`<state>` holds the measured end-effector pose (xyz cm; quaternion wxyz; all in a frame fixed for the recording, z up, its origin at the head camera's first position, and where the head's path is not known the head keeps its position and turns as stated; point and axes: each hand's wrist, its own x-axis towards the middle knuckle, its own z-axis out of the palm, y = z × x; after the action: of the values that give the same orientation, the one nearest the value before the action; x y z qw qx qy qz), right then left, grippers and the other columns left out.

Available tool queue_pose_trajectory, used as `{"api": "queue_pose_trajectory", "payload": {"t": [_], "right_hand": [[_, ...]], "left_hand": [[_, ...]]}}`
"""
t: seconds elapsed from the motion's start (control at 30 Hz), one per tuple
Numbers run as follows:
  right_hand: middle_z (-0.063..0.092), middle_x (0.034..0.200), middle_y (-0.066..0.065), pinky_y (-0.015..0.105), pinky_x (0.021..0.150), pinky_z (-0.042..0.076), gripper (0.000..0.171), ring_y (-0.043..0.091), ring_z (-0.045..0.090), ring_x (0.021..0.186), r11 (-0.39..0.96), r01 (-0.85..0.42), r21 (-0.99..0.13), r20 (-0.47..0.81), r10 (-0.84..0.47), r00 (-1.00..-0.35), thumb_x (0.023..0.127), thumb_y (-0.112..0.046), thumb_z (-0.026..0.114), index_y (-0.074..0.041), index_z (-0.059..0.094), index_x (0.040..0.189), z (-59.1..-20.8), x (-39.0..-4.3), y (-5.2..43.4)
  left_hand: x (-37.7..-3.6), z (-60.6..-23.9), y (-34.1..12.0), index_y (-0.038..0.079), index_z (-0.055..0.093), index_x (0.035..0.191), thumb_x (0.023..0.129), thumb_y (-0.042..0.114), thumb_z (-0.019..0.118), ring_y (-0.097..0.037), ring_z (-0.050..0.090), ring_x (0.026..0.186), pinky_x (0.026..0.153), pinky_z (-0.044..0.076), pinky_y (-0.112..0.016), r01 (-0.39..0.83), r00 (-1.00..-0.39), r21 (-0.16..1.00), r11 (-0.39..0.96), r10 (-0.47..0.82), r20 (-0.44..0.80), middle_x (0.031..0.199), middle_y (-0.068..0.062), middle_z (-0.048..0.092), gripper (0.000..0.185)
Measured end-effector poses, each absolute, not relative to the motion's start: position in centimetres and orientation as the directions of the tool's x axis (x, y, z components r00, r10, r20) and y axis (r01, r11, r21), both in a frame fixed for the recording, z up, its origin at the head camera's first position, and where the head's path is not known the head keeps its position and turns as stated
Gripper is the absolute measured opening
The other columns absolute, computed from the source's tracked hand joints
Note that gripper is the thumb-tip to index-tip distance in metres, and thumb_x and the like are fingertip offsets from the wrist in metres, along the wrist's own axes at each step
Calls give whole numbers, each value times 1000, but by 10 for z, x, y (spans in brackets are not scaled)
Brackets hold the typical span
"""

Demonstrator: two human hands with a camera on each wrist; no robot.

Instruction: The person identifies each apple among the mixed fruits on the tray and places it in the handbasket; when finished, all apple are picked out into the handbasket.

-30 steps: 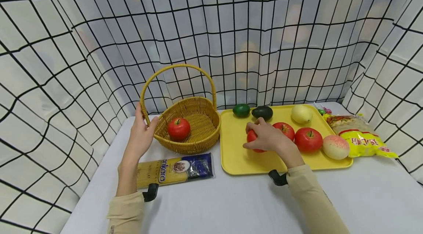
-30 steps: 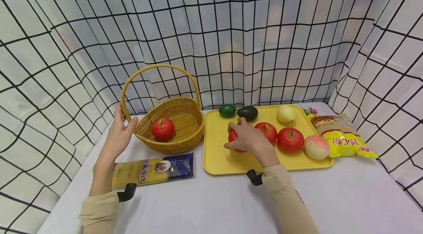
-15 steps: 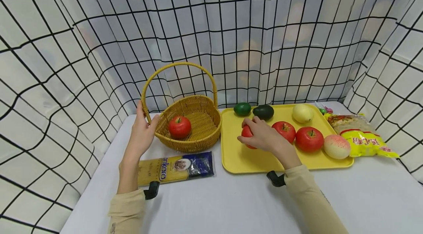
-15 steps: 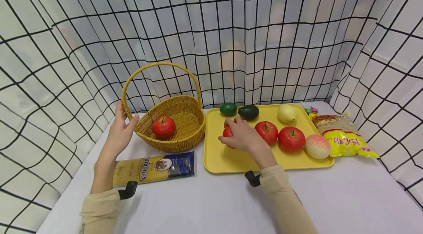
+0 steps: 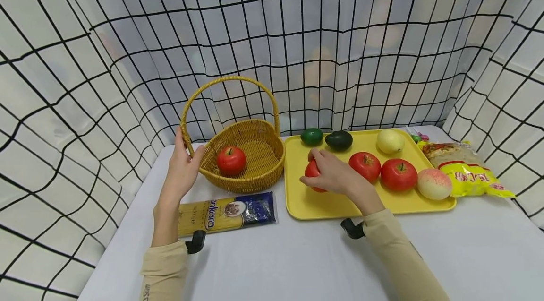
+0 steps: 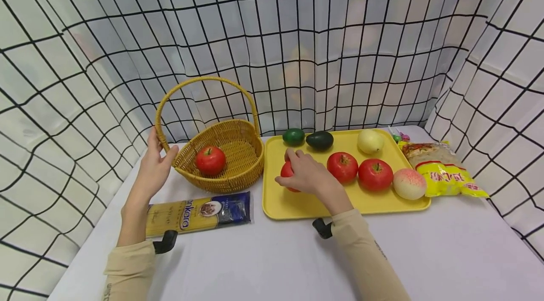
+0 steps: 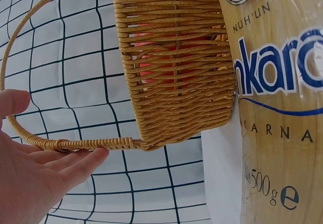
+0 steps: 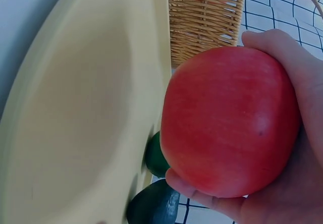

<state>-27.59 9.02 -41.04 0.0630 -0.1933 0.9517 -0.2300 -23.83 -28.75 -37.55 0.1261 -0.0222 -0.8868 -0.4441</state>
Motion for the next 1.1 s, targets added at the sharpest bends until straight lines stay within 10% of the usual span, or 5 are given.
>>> {"api": "queue_pose_trajectory", "payload": {"t": [1.1], "right_hand": [[52,138,6,39,88,63,58,25,59,116,675,-579,-458,198,-557,-807,91,-54,70,-27,54,140,-381,-289,18]], "left_hand": [[-240,-373,-290,19,-22,163,109,40,45,-43,5,160,127,15,-66,155,-966,771,618,-69,249,173,-16,-8,89]]}}
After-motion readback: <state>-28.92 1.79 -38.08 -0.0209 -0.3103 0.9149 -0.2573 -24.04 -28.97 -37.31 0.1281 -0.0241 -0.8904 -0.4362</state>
